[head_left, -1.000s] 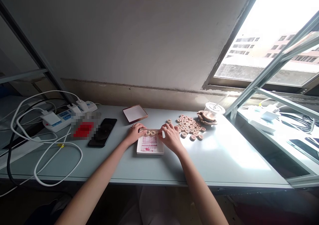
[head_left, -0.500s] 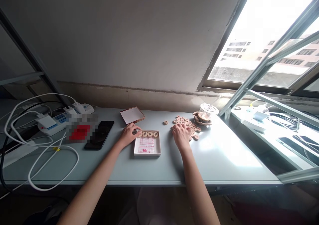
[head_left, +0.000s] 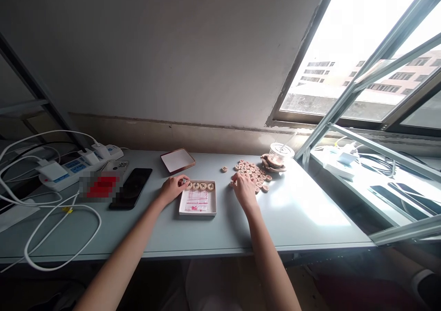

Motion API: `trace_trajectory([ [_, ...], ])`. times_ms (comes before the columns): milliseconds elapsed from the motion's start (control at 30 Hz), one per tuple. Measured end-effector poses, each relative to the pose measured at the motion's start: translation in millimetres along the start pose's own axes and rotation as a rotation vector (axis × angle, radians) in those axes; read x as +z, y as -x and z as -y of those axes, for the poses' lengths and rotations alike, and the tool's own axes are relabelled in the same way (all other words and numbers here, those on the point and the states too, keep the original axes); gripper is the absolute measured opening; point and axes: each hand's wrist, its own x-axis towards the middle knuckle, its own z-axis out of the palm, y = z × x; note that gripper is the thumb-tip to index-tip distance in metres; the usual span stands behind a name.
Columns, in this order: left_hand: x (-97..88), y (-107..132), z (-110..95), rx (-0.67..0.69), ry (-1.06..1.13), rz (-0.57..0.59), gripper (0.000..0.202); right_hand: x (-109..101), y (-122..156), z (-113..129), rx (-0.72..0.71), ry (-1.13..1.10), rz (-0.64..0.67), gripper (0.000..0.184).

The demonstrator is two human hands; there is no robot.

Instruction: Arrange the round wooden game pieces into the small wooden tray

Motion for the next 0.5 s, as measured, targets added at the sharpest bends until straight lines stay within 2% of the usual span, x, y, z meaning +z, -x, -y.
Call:
trace_trajectory([
  [100,-4.4,1,-4,0.002,-0.023,0.019,0.026,2,6,30,-0.061,-0.311,-0.005,0.004],
  [167,-6.2,1,-5,0.011,-0.012,0.053,0.028,8,13,59,-0.175,-0.49,0.072,0.002],
  [233,-7.2,0,-4,0.017,0.009,0.086,0.031,18,21,88,-0.269,-0.51,0.148,0.008],
  [300,-8.1,0,-2,0.019,0.032,0.111,0.033,28,27,110,-0.292,-0.419,0.158,0.01],
  [400,-10.5,2,-2,0.027,0.068,0.15,0.04,37,32,121,-0.285,-0.384,0.169,0.015],
  [500,-13.6,4,-7,0.02,0.047,0.192,0.045,34,26,105,-0.23,-0.473,0.158,0.014],
])
